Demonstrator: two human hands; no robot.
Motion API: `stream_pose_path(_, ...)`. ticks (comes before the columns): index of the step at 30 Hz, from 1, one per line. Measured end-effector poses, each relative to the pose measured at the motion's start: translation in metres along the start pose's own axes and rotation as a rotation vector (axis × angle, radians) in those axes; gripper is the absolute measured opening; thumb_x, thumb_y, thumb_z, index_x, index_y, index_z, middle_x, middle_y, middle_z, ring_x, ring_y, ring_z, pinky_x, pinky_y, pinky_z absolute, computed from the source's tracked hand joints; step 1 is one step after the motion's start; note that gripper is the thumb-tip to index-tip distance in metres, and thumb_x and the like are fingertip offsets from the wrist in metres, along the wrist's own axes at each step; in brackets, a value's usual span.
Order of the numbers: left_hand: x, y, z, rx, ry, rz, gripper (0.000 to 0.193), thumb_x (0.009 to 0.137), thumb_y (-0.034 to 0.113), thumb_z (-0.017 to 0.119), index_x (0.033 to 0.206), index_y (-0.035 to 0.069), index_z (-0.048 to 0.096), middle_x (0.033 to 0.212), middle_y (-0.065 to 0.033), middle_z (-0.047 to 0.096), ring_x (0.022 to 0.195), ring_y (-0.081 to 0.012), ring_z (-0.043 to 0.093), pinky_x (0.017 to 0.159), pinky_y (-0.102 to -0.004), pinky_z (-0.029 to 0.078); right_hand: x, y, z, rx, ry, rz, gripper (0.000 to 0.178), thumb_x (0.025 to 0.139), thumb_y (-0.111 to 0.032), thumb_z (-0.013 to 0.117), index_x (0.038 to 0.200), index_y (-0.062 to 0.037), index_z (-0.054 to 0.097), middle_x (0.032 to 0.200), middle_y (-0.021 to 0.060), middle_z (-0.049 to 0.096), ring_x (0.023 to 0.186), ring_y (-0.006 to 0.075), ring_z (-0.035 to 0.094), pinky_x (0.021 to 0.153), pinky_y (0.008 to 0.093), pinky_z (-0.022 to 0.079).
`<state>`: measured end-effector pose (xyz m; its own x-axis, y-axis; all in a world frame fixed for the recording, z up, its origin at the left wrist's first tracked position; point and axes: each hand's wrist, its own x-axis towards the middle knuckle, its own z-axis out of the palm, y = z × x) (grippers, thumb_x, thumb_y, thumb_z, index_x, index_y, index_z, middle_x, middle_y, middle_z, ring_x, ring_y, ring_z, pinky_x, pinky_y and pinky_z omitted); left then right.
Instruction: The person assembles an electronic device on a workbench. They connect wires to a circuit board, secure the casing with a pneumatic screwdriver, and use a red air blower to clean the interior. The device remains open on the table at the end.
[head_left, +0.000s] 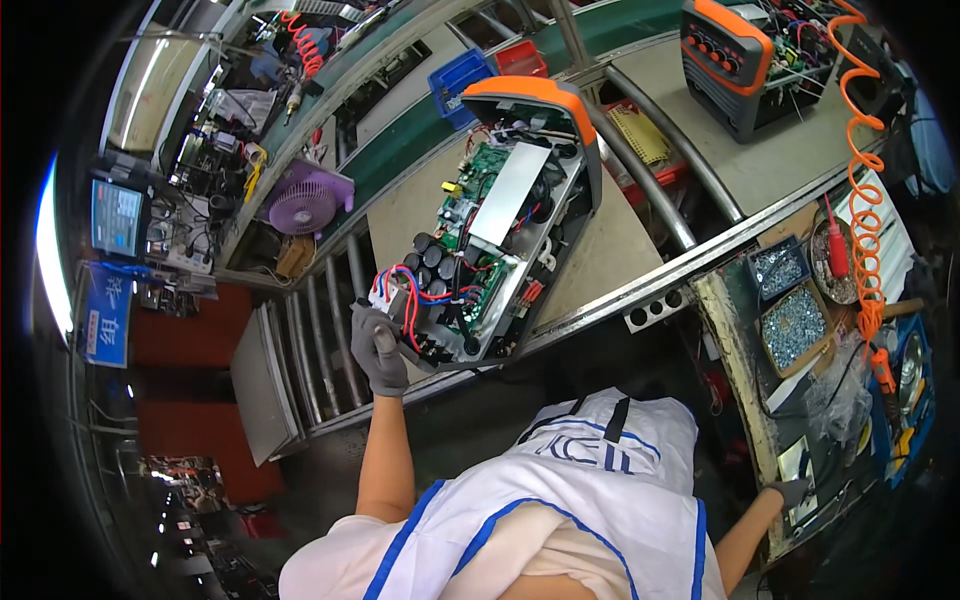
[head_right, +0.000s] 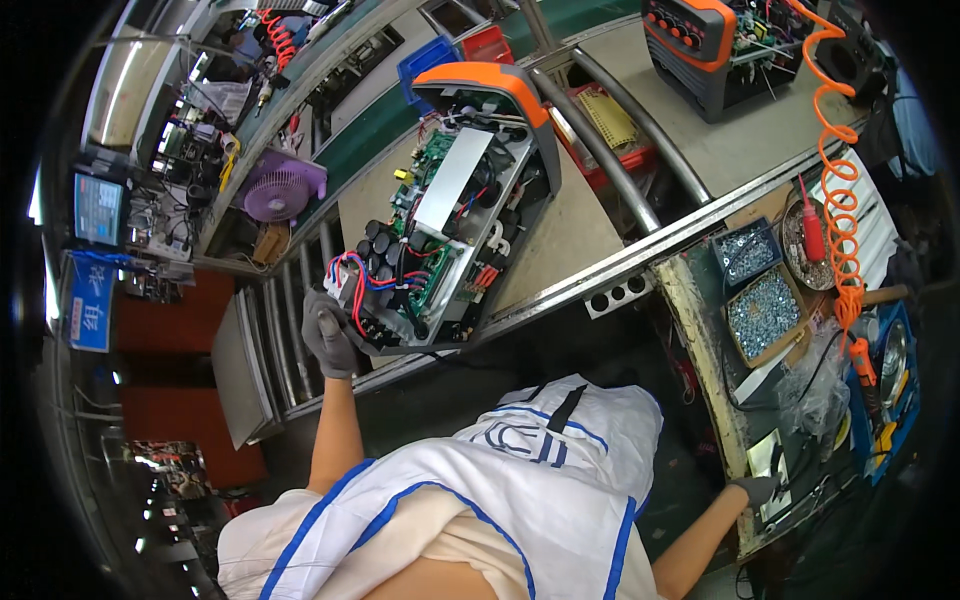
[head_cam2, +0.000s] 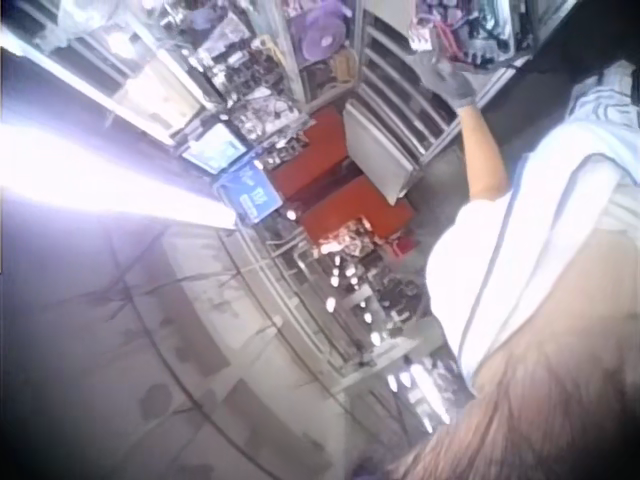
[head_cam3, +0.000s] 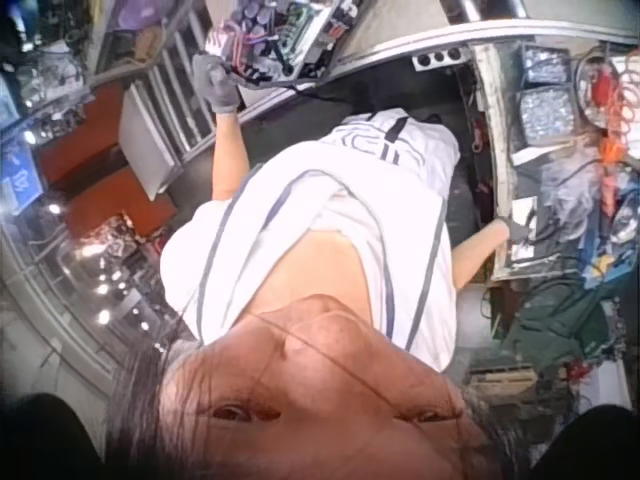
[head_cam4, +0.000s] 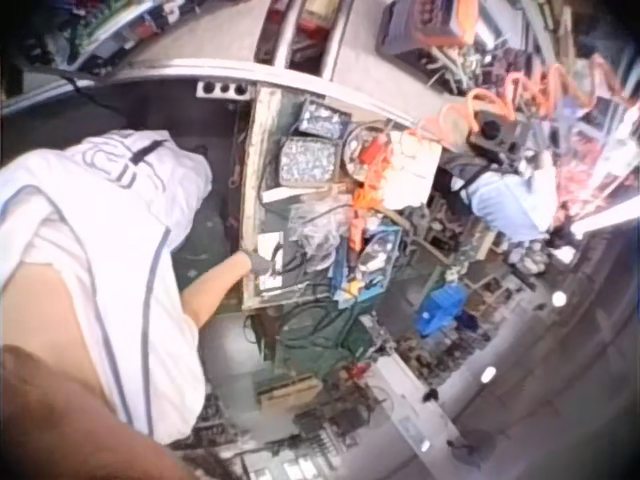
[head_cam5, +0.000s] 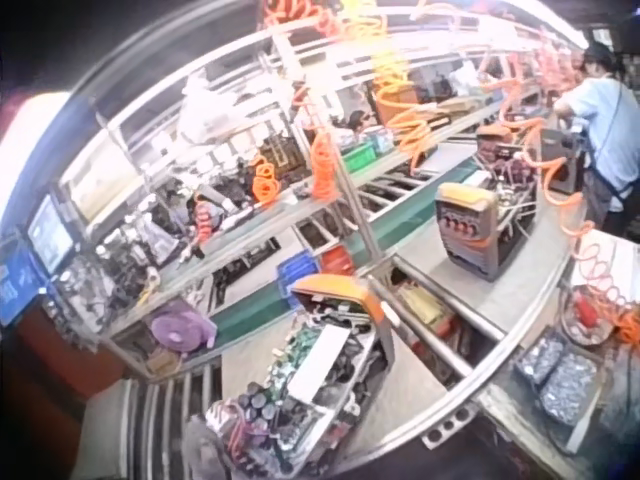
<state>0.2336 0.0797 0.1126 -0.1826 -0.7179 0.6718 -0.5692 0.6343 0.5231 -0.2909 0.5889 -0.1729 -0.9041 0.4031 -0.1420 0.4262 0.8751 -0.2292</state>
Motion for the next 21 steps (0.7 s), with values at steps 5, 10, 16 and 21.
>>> stream_pose_path(5, -0.004, -0.015, -0.004, 0.081, -0.076, -0.008, 0.049, 0.092, 0.04, 0.043, 0.059, 0.004, 0.037, 0.059, -0.0021, 0.036, 0.058, -0.0133, 0.036, 0.056, -0.0297, 0.026, -0.163, -0.125, 0.005, 0.835, -0.314, -0.342, 0.026, 0.086, -0.017, 0.052, 0.104, -0.0007, 0.062, 0.085, 0.0056, 0.06, 0.073, 0.0147, 0.056, 0.065, 0.0253, 0.047)
stream_pose_path(10, 0.001, -0.026, 0.0, 0.056, -0.215, -0.126, 0.051, 0.086, 0.045, 0.048, 0.057, 0.006, 0.033, 0.054, 0.001, 0.031, 0.052, -0.0104, 0.03, 0.048, -0.0291, 0.02, -0.338, -0.232, 0.008, 0.75, -1.568, -0.61, 0.029, 0.086, -0.029, 0.06, 0.102, -0.0042, 0.064, 0.087, 0.0038, 0.065, 0.079, 0.0098, 0.058, 0.071, 0.0246, 0.047)
stream_pose_path(16, 0.007, -0.011, 0.004, 0.113, -0.246, -0.197, 0.049, 0.084, 0.044, 0.048, 0.056, 0.005, 0.036, 0.054, -0.0002, 0.033, 0.053, -0.0117, 0.032, 0.05, -0.0298, 0.022, -0.499, -0.259, 0.001, 0.565, -1.787, -1.279, 0.051, 0.09, -0.046, 0.046, 0.114, -0.0018, 0.054, 0.111, 0.021, 0.054, 0.106, 0.0366, 0.052, 0.091, 0.0419, 0.04)
stream_pose_path(21, 0.002, -0.032, -0.005, 0.01, -0.17, -0.249, 0.047, 0.085, 0.041, 0.05, 0.055, 0.008, 0.036, 0.054, 0.0033, 0.033, 0.051, -0.0082, 0.03, 0.048, -0.0277, 0.021, -0.526, -0.261, -0.014, 0.573, -1.834, -1.27, 0.05, 0.086, -0.039, 0.055, 0.108, 0.0048, 0.046, 0.106, 0.0239, 0.051, 0.101, 0.0364, 0.051, 0.087, 0.042, 0.04)
